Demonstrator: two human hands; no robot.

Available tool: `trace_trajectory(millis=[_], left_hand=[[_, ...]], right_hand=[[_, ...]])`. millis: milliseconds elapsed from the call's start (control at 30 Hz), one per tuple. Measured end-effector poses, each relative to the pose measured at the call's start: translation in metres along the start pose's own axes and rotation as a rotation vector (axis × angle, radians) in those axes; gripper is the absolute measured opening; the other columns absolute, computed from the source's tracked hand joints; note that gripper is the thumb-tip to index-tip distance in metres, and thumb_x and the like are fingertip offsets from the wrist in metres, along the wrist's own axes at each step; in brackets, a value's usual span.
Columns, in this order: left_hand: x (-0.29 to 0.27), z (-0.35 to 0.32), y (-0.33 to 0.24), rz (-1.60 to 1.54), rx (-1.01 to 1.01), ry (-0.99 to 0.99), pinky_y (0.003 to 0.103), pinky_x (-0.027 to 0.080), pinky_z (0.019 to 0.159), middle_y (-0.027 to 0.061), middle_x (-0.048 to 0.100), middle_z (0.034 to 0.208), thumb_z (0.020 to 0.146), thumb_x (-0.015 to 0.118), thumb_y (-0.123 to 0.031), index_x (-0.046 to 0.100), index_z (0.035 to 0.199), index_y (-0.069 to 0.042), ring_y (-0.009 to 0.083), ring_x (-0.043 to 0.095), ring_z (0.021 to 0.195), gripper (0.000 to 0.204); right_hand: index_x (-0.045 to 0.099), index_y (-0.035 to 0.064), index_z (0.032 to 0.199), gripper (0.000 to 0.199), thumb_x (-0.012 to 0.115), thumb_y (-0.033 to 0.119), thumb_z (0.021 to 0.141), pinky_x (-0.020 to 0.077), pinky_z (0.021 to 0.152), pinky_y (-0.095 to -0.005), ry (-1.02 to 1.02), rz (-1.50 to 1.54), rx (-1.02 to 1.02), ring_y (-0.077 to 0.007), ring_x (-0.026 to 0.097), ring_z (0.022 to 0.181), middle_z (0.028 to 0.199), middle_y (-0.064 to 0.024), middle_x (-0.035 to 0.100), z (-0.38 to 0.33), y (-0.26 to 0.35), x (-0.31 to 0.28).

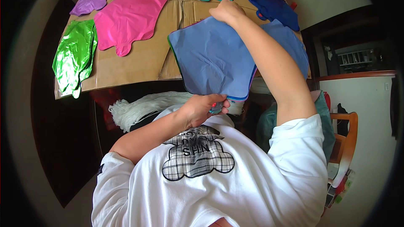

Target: Folding colorful foil balloons and placing them into individual plastic packaging sleeves.

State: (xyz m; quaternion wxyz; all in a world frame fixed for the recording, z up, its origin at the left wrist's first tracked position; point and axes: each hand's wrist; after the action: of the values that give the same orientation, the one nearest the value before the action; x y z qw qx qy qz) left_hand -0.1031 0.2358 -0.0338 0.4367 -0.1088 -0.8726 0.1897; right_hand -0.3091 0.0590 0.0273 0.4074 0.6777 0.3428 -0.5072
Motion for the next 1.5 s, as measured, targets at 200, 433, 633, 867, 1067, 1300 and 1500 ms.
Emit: trace_trajectory(millis=[200, 433, 633, 867, 1067, 1300, 1500], left_hand=[[-0.002, -0.002, -0.003, -0.107, -0.041, 0.053, 0.032, 0.050, 0.085, 0.0088, 0.065, 0.089, 0.092, 0.061, -0.017, 0.062, 0.097, -0.001, 0.0191, 0.062, 0.081, 0.017], [0.002, -0.005, -0.009, -0.107, -0.062, 0.027, 0.030, 0.051, 0.080, 0.0062, 0.063, 0.085, 0.091, 0.063, -0.018, 0.062, 0.093, -0.002, 0.0169, 0.061, 0.077, 0.015], [-0.003, -0.005, -0.010, -0.091, -0.039, -0.013, 0.031, 0.049, 0.081, 0.0039, 0.060, 0.081, 0.093, 0.061, -0.017, 0.062, 0.089, -0.002, 0.0155, 0.057, 0.074, 0.016], [-0.009, 0.002, -0.009, -0.081, -0.060, 0.090, 0.031, 0.047, 0.082, 0.0027, 0.058, 0.078, 0.096, 0.055, -0.019, 0.060, 0.084, -0.003, 0.0135, 0.052, 0.071, 0.021], [-0.010, -0.001, -0.009, -0.073, -0.057, 0.081, 0.031, 0.047, 0.083, 0.0034, 0.060, 0.080, 0.095, 0.057, -0.017, 0.060, 0.085, -0.004, 0.0141, 0.054, 0.072, 0.017], [-0.012, -0.004, -0.007, -0.125, -0.062, 0.094, 0.029, 0.049, 0.079, 0.0081, 0.063, 0.088, 0.092, 0.060, -0.013, 0.061, 0.093, 0.000, 0.0167, 0.058, 0.079, 0.013], [-0.012, 0.009, -0.003, -0.152, -0.065, 0.040, 0.030, 0.050, 0.079, 0.0081, 0.062, 0.090, 0.091, 0.060, -0.013, 0.061, 0.094, 0.001, 0.0181, 0.058, 0.079, 0.014]], right_hand=[[0.067, -0.0015, 0.074, 0.023, 0.055, 0.018, 0.073, 0.0521, 0.067, -0.0378, 0.089, 0.206, 0.028, -0.0295, 0.067, 0.076, 0.079, -0.0184, 0.068, 0.013, -0.011, 0.000], [0.066, -0.0019, 0.073, 0.025, 0.064, 0.023, 0.075, 0.0509, 0.061, -0.0346, 0.084, 0.269, -0.038, -0.0255, 0.066, 0.068, 0.076, -0.0161, 0.068, 0.018, -0.025, 0.009], [0.066, 0.0026, 0.093, 0.032, 0.071, 0.031, 0.080, 0.0516, 0.071, -0.0359, 0.502, 0.862, 0.074, -0.0185, 0.063, 0.081, 0.093, -0.0072, 0.067, 0.018, -0.041, -0.012], [0.061, 0.0002, 0.104, 0.023, 0.062, 0.002, 0.081, 0.0527, 0.074, -0.0303, 0.593, 0.921, -0.045, -0.0146, 0.062, 0.078, 0.092, -0.0070, 0.065, 0.012, -0.075, -0.031], [0.058, -0.0041, 0.112, 0.033, 0.060, 0.000, 0.080, 0.0527, 0.072, -0.0285, 0.360, 0.576, -0.085, -0.0139, 0.061, 0.077, 0.089, -0.0082, 0.063, -0.004, -0.056, -0.013], [0.058, -0.0081, 0.111, 0.038, 0.066, 0.016, 0.083, 0.0534, 0.073, -0.0312, 0.385, 0.747, -0.040, -0.0186, 0.065, 0.085, 0.099, -0.0129, 0.065, -0.001, -0.048, -0.005], [0.065, -0.0064, 0.110, 0.063, 0.063, 0.048, 0.077, 0.0513, 0.085, -0.0367, 0.051, 0.169, 0.050, -0.0329, 0.064, 0.102, 0.114, -0.0248, 0.064, 0.007, -0.006, 0.003]])
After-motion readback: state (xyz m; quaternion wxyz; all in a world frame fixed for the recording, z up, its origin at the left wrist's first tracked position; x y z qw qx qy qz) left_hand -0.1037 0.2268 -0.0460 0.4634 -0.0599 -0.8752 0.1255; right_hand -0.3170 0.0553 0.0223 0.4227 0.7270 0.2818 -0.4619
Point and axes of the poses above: each hand's wrist, its own z-axis towards the middle knuckle, its own x-axis out of the palm, y = z × x
